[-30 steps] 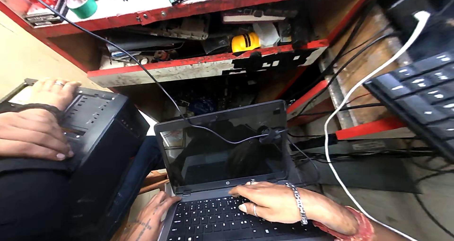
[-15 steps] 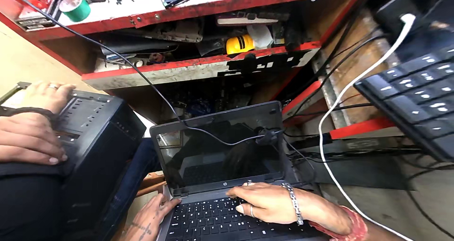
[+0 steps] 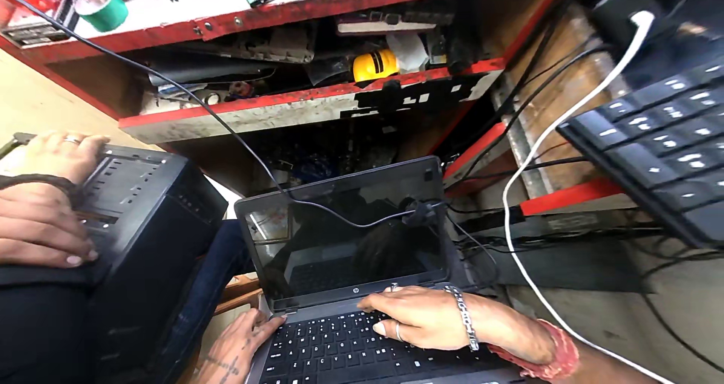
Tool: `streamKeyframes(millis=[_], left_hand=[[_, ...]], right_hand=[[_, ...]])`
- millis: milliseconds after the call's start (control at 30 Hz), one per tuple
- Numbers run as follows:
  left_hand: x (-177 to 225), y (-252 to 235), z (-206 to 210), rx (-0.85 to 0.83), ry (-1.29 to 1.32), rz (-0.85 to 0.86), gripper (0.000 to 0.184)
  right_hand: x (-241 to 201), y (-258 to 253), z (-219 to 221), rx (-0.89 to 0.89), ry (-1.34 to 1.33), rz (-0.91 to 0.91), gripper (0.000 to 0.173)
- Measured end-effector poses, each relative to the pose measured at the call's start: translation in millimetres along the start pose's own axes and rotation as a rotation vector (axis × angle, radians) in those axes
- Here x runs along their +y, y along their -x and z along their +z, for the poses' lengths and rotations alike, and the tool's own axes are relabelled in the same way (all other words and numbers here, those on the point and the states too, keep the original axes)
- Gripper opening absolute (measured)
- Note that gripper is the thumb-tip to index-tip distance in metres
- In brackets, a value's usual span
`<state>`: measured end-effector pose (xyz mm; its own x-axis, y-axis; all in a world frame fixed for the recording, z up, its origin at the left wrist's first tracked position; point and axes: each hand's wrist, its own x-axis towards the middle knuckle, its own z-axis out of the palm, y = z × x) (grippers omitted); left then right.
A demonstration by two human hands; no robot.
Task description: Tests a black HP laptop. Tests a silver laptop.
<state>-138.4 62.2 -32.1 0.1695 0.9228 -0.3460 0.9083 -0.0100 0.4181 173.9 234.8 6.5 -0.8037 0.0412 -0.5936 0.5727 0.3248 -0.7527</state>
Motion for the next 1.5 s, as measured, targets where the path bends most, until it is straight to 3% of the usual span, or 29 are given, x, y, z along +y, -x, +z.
streamKeyframes(millis=[1233,1500], left_hand=[[0,2,6,0.07,-0.052,0.063,0.043],[-1,3,7,0.085,-0.069,0.083,0.043]], right_hand=[[2,0,2,0.031,-0.009,0.018,0.044],[4,8,-2,0.111,0.05,0.151,0.042]])
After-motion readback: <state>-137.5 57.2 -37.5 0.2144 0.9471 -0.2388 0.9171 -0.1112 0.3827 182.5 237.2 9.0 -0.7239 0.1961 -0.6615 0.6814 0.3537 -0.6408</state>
